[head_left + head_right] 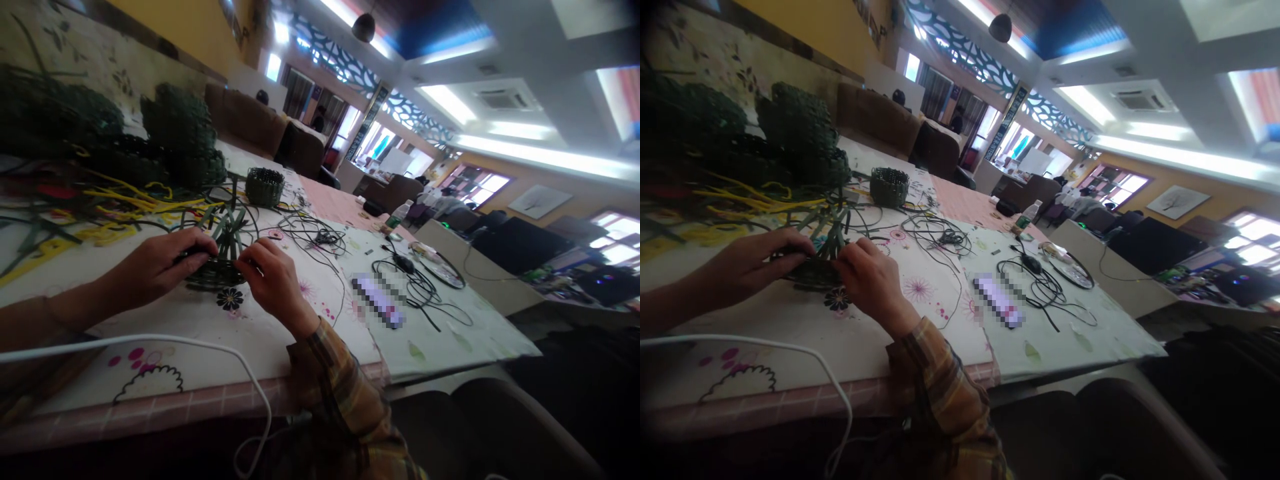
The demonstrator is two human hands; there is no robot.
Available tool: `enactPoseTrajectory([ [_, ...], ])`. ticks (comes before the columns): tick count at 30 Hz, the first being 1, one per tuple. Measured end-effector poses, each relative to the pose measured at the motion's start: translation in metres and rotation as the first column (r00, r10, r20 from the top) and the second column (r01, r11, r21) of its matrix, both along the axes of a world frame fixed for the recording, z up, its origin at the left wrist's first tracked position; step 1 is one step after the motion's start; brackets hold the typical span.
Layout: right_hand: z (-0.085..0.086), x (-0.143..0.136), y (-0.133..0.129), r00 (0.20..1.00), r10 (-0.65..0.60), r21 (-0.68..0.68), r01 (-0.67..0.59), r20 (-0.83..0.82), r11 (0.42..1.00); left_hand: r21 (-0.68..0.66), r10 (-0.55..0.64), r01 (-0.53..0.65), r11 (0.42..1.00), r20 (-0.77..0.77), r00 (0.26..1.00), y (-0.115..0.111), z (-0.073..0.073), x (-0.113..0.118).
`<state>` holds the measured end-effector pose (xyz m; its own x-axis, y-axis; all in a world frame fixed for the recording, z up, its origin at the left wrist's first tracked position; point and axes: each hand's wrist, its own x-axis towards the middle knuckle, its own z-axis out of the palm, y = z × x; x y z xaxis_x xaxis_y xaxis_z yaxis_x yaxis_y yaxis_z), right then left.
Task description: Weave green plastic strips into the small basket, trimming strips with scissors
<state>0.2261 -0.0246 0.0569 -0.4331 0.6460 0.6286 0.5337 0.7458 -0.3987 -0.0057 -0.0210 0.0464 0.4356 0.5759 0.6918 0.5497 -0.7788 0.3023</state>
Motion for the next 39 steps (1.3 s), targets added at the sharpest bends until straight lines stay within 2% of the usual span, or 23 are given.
enactPoseTrajectory([
  [6,-0.003,0.000,0.002,1.000,-0.024,0.001,0.024,-0.016,1.000,-0.055,-0.003,0.004,0.998,0.003,1.000,0.000,-0.001,-0.001],
  [13,-0.002,0.002,0.002,1.000,0.004,0.017,-0.004,0.000,1.000,-0.201,0.061,-0.069,0.977,-0.045,0.997,0.002,-0.005,-0.006],
  [18,-0.001,0.003,0.002,1.000,0.000,-0.025,0.001,0.023,1.000,-0.266,0.036,-0.018,0.964,0.063,0.997,-0.001,-0.001,-0.007],
  [25,-0.002,0.002,0.002,1.000,0.000,-0.033,0.001,0.027,0.999,-0.229,-0.068,0.080,0.970,0.063,0.996,0.004,-0.006,-0.013],
  [32,-0.002,0.001,0.001,1.000,-0.009,0.005,0.009,0.028,1.000,-0.160,0.004,-0.003,0.987,0.008,1.000,0.003,-0.003,-0.004],
  [39,-0.001,0.001,-0.001,0.999,-0.012,0.015,0.011,0.039,1.000,-0.169,-0.028,0.032,0.985,0.028,0.999,0.001,0.000,-0.001],
])
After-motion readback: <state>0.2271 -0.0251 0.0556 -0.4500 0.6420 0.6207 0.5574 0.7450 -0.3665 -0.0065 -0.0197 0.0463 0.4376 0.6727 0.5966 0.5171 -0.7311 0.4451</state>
